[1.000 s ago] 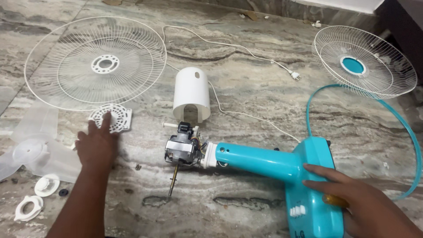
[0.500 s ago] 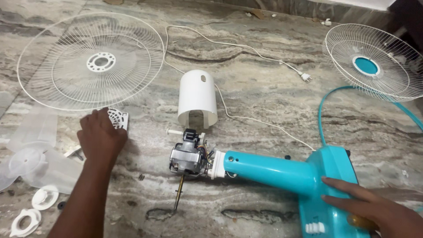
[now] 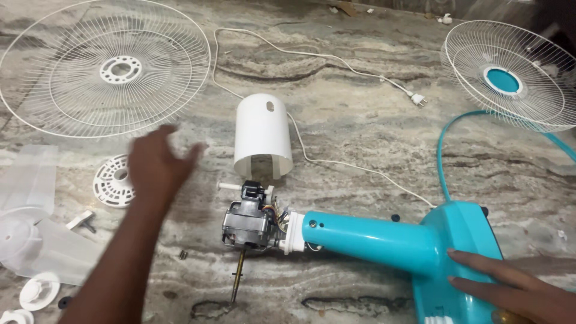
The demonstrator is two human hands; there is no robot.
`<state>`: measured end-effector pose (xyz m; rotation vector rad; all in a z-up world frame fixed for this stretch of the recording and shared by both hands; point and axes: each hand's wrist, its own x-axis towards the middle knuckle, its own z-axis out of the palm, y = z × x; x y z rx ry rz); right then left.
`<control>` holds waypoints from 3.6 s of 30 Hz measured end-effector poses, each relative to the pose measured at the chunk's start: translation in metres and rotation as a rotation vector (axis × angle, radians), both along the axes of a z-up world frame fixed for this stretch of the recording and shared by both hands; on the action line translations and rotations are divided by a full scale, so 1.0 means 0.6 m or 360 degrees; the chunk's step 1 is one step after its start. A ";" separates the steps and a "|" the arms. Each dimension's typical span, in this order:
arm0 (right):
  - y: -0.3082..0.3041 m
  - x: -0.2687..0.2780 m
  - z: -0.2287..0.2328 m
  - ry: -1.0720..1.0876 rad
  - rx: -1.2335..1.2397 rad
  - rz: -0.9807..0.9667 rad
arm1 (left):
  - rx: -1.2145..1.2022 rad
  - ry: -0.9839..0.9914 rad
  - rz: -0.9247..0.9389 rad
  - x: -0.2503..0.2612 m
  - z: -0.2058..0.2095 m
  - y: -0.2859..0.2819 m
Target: The person disassembles a teal table fan on a tiled floor, using a screwdriver to remove screws from the base and motor housing. They handle the fan blades, motor, and base components while seated.
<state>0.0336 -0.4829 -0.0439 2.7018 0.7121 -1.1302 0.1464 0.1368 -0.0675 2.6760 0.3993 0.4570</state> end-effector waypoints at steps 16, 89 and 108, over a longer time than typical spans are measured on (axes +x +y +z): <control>0.110 -0.028 0.080 0.0066 -0.0243 -0.0260 | 0.0157 -0.0177 -0.0282 0.010 0.011 -0.064; 0.259 -0.038 0.310 -0.0407 0.0653 -0.0290 | -0.1017 0.0178 -0.0046 -0.261 0.143 -0.199; 0.336 -0.003 0.274 -0.0863 0.1647 -0.0720 | -0.2199 0.1230 -0.0461 -0.331 0.084 -0.243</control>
